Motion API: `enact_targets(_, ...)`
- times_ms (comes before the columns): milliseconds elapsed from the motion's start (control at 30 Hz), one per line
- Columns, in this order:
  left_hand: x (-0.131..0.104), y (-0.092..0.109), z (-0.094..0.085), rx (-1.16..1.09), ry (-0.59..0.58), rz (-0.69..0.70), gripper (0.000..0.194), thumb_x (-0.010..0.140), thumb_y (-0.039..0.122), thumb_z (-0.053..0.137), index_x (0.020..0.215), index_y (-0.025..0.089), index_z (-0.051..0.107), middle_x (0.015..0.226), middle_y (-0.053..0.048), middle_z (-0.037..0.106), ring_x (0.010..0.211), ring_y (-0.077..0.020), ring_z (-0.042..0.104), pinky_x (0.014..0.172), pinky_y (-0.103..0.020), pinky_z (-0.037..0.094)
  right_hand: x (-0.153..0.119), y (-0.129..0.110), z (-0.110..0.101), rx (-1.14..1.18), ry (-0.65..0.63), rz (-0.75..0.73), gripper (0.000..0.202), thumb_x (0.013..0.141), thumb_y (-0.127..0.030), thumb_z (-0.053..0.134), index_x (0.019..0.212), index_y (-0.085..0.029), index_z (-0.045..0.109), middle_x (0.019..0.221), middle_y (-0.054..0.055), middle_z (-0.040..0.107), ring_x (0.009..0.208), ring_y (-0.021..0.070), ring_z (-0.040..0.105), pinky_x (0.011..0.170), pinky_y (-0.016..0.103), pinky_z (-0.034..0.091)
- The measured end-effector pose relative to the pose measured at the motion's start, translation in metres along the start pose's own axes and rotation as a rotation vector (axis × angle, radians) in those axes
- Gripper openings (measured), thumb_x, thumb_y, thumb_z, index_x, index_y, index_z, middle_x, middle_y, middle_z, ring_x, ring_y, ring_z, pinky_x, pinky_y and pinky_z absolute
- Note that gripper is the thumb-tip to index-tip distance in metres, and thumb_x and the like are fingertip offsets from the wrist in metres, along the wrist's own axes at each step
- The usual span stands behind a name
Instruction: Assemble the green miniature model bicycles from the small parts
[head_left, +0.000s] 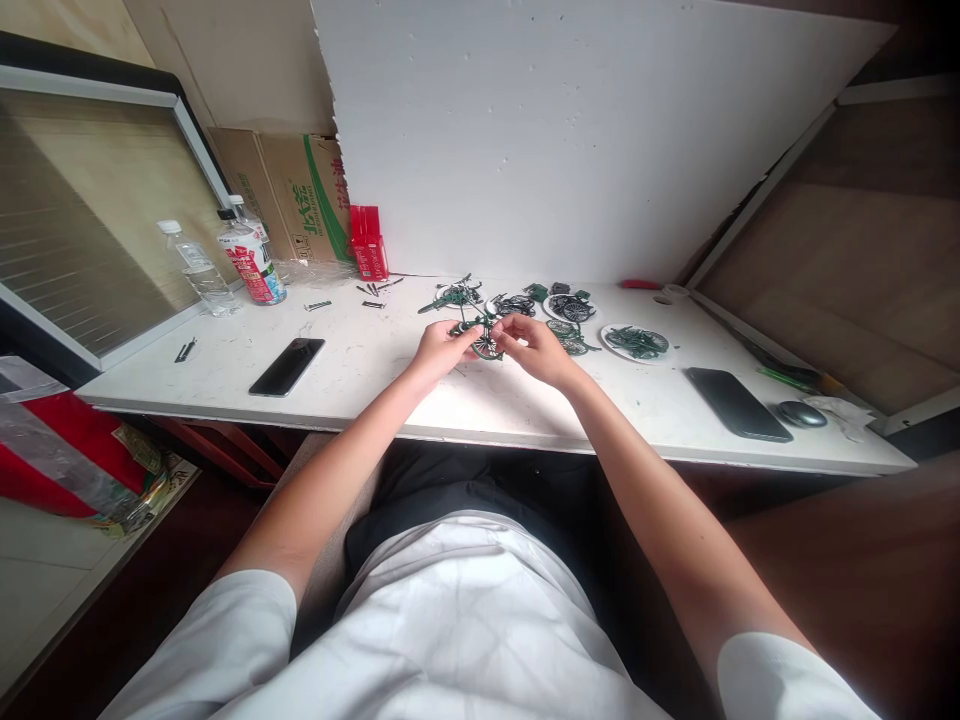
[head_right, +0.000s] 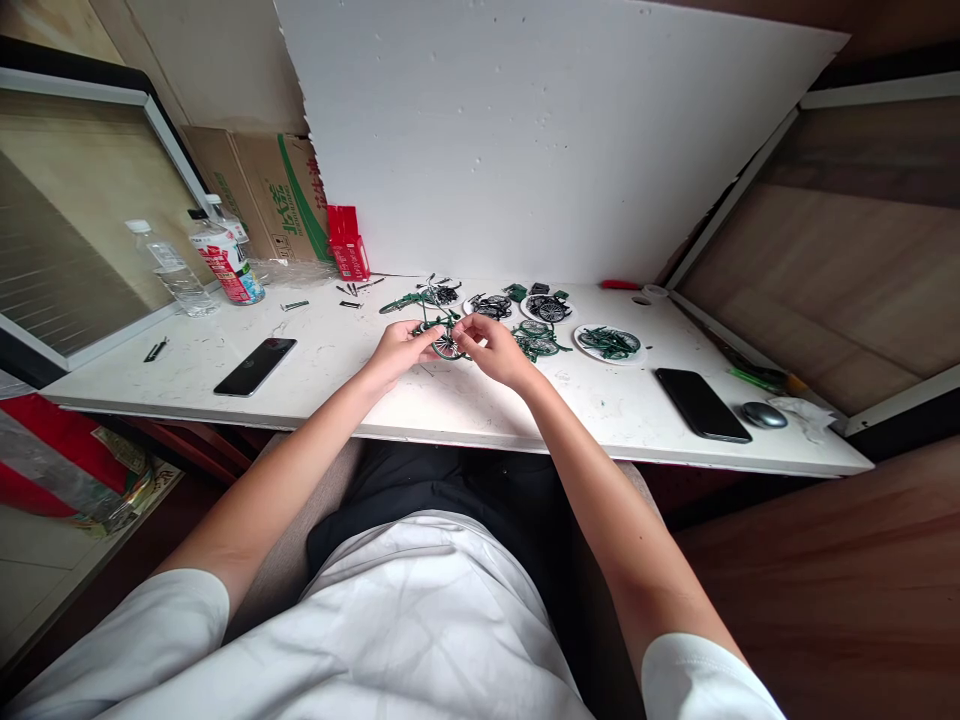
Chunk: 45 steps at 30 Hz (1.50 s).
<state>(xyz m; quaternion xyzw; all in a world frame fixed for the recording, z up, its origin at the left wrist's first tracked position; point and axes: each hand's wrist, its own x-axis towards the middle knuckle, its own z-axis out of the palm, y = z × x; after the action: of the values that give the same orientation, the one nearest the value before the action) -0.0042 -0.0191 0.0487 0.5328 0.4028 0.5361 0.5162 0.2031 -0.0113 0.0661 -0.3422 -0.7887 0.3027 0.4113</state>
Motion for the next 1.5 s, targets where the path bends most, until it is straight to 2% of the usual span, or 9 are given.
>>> enact_targets(367, 0.0033, -0.001, -0.0034, -0.006, 0.005, 0.019, 0.049, 0.079, 0.05, 0.094, 0.103, 0.012, 0.077, 0.106, -0.013, 0.08, 0.088, -0.0226, 0.079, 0.086, -0.037, 0.066, -0.0047, -0.0041, 0.0033, -0.201, 0.061, -0.077, 0.044, 0.105, -0.065, 0.056, 0.103, -0.023, 0.069, 0.09, 0.008, 0.075, 0.078, 0.0227, 0.065, 0.07, 0.035, 0.051)
enact_targets(600, 0.0004, 0.0025, -0.0019, 0.017, 0.007, 0.044, 0.051, 0.079, 0.054, 0.092, 0.104, 0.013, 0.077, 0.104, -0.012, 0.08, 0.088, -0.0218, 0.078, 0.084, -0.036, 0.066, -0.0062, -0.0059, 0.005, -0.448, 0.118, -0.21, 0.026, 0.109, -0.045, 0.053, 0.102, -0.023, 0.065, 0.092, 0.009, 0.073, 0.082, 0.0243, 0.065, 0.072, 0.036, 0.046)
enact_targets(800, 0.0007, -0.0007, 0.0016, 0.065, 0.035, 0.117, 0.053, 0.077, 0.058, 0.093, 0.102, 0.015, 0.076, 0.095, -0.01, 0.08, 0.087, -0.0241, 0.078, 0.082, -0.037, 0.067, -0.0079, -0.0037, 0.0086, -0.654, 0.152, -0.247, 0.017, 0.109, -0.037, 0.054, 0.106, -0.023, 0.062, 0.093, 0.011, 0.072, 0.087, 0.0261, 0.064, 0.063, 0.033, 0.037)
enact_targets(1200, 0.0046, -0.0006, 0.0019, 0.049, 0.078, 0.211, 0.053, 0.077, 0.05, 0.093, 0.114, 0.017, 0.076, 0.095, -0.008, 0.081, 0.086, -0.0227, 0.078, 0.086, -0.036, 0.066, -0.0078, -0.0073, 0.0039, -0.628, 0.166, -0.25, 0.025, 0.112, -0.043, 0.052, 0.105, -0.023, 0.066, 0.099, 0.011, 0.072, 0.092, 0.0268, 0.064, 0.065, 0.035, 0.04)
enact_targets(1500, -0.0007, 0.0047, 0.0026, 0.073, 0.1, 0.224, 0.053, 0.079, 0.049, 0.093, 0.117, 0.016, 0.074, 0.097, -0.009, 0.08, 0.088, -0.0234, 0.078, 0.079, -0.034, 0.066, -0.0074, -0.01, 0.0057, -0.652, 0.234, -0.268, 0.029, 0.112, -0.044, 0.052, 0.099, -0.023, 0.067, 0.097, 0.011, 0.072, 0.094, 0.0282, 0.062, 0.067, 0.038, 0.041)
